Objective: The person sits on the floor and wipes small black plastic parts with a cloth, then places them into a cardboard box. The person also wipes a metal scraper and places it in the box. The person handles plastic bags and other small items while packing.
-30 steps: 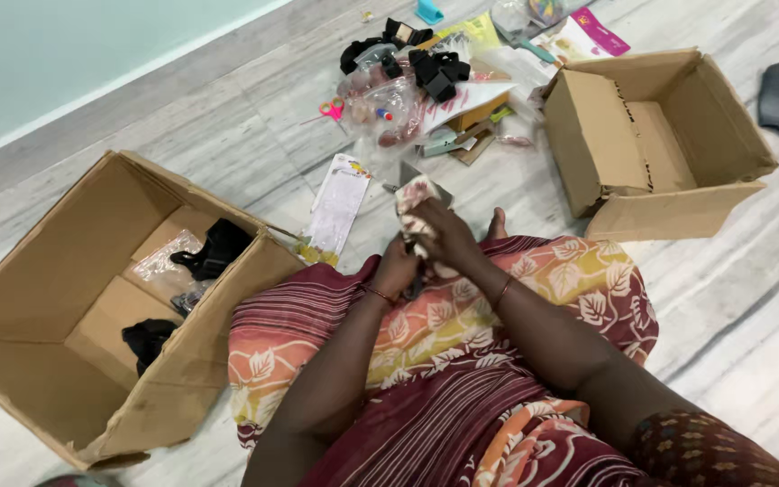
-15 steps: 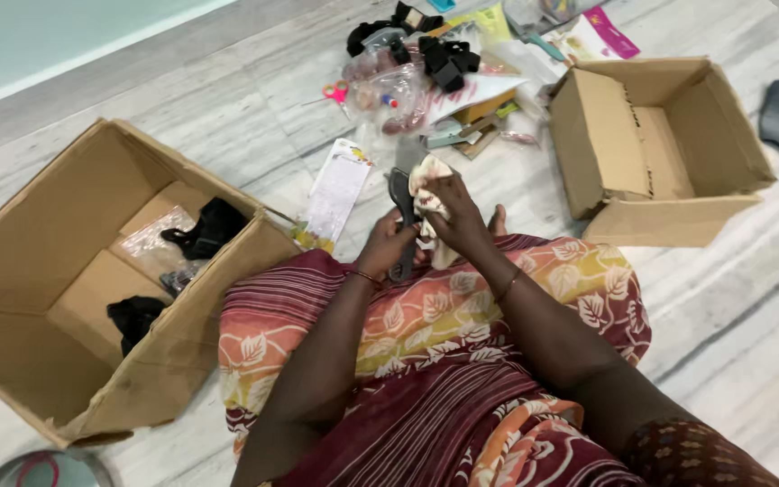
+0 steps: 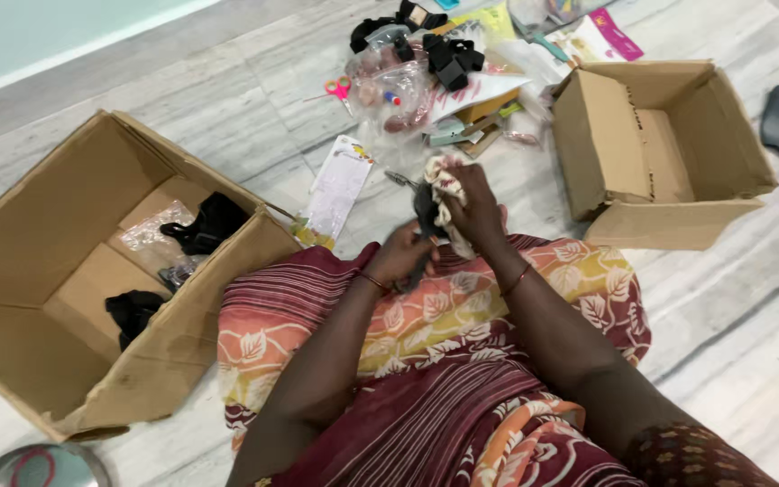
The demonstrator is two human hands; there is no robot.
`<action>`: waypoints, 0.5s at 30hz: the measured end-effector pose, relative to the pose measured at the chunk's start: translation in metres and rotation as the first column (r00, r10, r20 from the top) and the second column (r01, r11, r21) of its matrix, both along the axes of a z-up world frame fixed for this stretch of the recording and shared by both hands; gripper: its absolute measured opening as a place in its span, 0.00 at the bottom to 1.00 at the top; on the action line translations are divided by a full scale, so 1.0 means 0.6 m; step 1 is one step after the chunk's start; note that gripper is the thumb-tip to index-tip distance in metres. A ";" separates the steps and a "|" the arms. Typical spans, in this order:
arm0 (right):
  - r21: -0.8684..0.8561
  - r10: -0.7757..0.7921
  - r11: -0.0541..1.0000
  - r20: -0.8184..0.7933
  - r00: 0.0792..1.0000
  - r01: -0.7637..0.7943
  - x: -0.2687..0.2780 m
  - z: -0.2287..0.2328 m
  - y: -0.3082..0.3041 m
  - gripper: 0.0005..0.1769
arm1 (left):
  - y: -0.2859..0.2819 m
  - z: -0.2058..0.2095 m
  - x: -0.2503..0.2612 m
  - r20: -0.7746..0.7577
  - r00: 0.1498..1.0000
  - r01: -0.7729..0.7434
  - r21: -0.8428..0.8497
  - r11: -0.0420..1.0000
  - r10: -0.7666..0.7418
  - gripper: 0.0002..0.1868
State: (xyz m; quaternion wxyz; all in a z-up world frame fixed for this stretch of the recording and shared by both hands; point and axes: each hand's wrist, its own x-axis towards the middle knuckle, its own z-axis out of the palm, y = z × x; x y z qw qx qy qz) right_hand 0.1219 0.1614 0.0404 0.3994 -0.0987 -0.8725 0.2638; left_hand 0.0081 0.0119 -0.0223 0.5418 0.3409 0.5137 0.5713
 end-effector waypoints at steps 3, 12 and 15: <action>-0.080 0.075 0.994 0.073 0.994 -0.069 0.001 -0.011 -0.028 0.26 | -0.017 0.016 -0.046 0.053 0.986 -0.157 0.029 0.987 0.155 0.13; 0.018 -0.127 0.992 0.103 0.987 0.126 0.018 0.000 0.011 0.20 | 0.002 -0.010 0.023 -0.079 0.986 0.142 -0.089 0.986 -0.149 0.11; -0.013 -0.169 0.985 0.144 0.975 0.173 0.012 0.004 0.015 0.21 | -0.004 -0.009 0.045 0.058 0.979 0.199 -0.048 0.979 -0.196 0.10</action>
